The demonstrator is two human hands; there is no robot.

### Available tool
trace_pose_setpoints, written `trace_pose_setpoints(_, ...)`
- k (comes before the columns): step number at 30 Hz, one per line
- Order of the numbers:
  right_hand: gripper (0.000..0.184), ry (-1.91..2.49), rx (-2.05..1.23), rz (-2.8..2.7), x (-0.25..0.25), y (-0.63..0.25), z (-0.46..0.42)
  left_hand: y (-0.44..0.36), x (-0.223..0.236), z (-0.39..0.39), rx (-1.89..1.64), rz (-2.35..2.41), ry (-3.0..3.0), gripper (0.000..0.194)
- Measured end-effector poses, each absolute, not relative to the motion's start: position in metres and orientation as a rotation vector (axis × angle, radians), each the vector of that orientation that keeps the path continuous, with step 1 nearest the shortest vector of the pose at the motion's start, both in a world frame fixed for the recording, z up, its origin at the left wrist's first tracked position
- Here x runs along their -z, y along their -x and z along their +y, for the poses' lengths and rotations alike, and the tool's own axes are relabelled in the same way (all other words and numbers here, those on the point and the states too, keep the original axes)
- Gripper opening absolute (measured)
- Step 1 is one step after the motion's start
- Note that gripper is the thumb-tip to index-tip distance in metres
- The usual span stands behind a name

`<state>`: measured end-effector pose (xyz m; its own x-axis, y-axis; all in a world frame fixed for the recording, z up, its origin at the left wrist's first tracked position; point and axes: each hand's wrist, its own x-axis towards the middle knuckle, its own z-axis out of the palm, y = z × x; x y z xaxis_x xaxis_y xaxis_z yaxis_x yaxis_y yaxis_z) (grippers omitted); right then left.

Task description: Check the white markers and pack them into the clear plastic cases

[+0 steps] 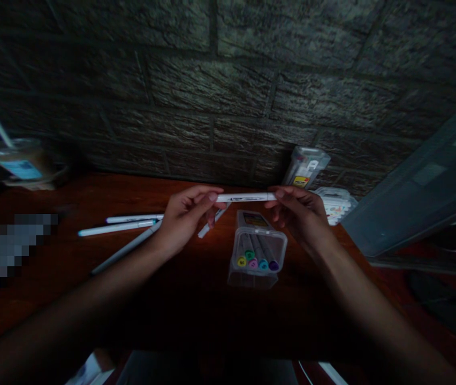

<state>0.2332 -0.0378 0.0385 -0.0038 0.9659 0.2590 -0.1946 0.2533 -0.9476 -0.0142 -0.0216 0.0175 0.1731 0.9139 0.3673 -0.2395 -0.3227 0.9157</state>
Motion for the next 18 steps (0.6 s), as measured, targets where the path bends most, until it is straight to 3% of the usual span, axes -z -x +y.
trace_pose_setpoints(18, 0.023, 0.863, -1.195, -1.157, -0.0421, -0.2347, -0.0368, 0.014, -0.0228, -0.0231, -1.349, 0.705, -1.233, 0.023)
